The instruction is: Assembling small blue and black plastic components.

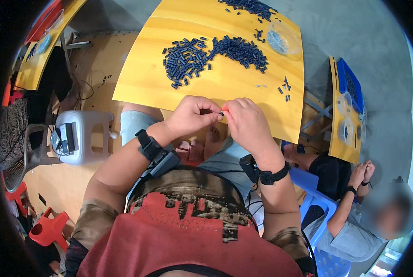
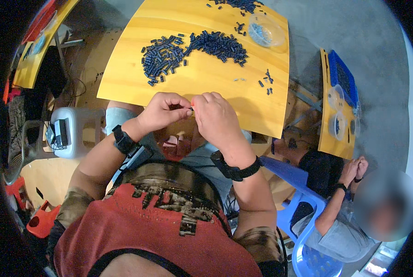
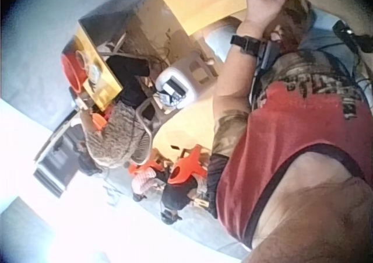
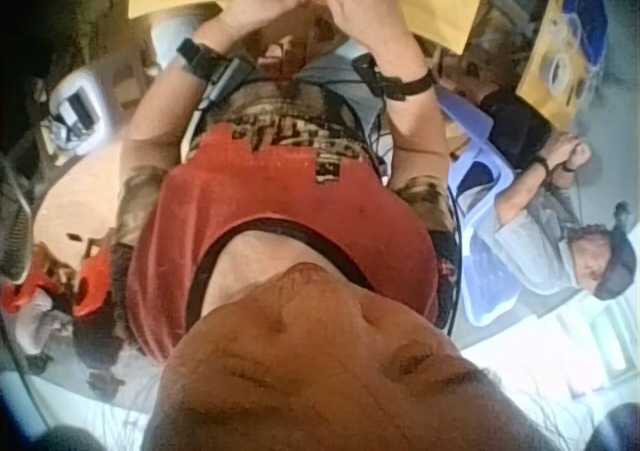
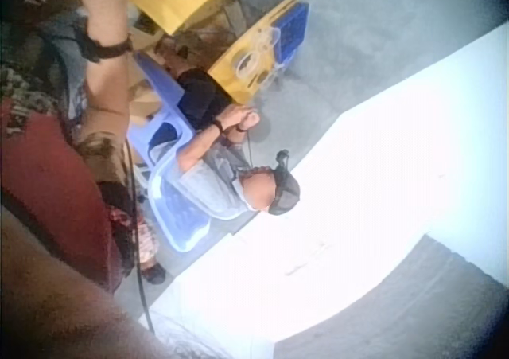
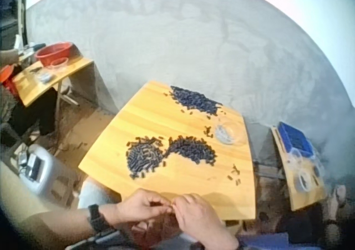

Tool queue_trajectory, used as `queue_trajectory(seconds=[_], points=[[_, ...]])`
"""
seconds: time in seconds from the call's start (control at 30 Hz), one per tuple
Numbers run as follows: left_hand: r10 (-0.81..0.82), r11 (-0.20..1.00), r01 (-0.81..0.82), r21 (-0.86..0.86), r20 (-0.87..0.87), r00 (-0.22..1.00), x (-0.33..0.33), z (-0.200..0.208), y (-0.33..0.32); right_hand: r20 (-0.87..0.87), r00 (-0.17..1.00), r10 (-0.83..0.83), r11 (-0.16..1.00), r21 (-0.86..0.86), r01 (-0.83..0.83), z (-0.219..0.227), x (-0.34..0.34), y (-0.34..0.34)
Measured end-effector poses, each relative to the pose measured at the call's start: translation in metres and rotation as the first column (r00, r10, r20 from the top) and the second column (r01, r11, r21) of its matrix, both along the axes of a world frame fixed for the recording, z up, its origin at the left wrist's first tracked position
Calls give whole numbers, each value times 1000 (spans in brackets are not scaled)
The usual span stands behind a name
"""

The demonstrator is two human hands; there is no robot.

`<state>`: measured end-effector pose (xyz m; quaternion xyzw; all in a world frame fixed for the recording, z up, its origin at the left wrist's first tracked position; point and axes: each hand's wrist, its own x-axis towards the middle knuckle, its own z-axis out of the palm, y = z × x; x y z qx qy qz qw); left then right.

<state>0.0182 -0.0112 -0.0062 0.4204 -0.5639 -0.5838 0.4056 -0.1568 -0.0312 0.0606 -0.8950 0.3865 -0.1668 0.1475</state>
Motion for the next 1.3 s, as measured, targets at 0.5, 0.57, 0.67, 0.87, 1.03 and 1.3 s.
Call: queue_trajectory(seconds=[0.5,0.57,0.67,0.87,1.03,1.3], points=[[24,998,-24,-61,8,1000,-6,-6,10,-79,996,29,998,-61,-34,3,-4,14],[26,998,-25,-57,8,1000,-7,-4,10,-143,988,52,996,-61,-61,3,-5,15],[27,992,-13,-123,114,993,-4,-1,11,-186,981,53,997,-52,-63,4,-1,14],[51,998,-49,-49,53,997,-2,4,12,-70,996,48,997,67,-43,7,4,7],[28,1000,-28,-3,14,1000,0,4,12,68,997,26,977,211,-39,5,0,4],[54,997,-56,47,47,997,0,-2,11,-174,978,116,993,19,-114,7,9,8]])
